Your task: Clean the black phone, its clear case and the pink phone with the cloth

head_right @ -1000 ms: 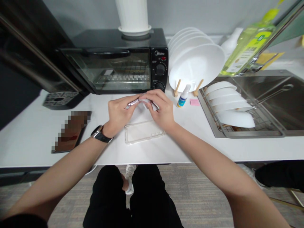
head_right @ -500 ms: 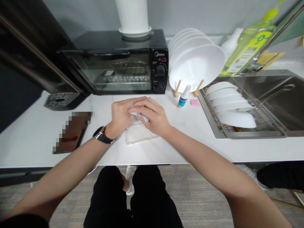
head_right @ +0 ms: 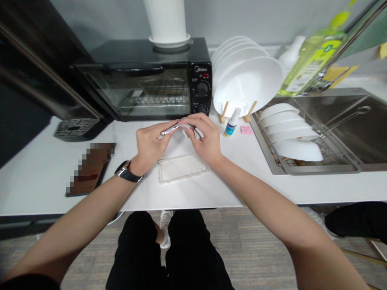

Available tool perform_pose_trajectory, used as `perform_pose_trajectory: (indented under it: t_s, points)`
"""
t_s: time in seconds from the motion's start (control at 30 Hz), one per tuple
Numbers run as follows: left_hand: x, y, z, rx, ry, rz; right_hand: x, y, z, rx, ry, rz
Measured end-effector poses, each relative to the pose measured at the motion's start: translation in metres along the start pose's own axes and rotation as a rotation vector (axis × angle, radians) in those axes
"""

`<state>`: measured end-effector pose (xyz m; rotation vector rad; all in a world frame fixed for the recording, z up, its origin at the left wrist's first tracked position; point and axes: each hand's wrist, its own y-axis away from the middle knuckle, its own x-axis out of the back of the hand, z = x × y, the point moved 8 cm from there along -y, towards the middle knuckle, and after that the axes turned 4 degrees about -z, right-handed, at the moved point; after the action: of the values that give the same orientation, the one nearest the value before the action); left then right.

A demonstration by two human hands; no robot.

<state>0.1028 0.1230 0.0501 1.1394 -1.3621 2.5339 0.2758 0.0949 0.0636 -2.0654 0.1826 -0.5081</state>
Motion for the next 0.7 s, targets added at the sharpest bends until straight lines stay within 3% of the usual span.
perform_pose_trajectory:
  t_s: [0.23, 0.53, 0.7]
  points:
    - [-0.003, 0.0, -0.003, 0.024, -0.002, -0.031, -0.001, 0.001, 0.001, -0.035, -0.006, 0.013]
    - [-0.007, 0.0, 0.011, -0.036, 0.015, -0.106, -0.022, 0.01, -0.037, 0.2, -0.003, -0.171]
    - [-0.006, 0.0, 0.012, -0.045, 0.016, -0.108, -0.02, 0.01, -0.04, 0.229, -0.026, -0.155]
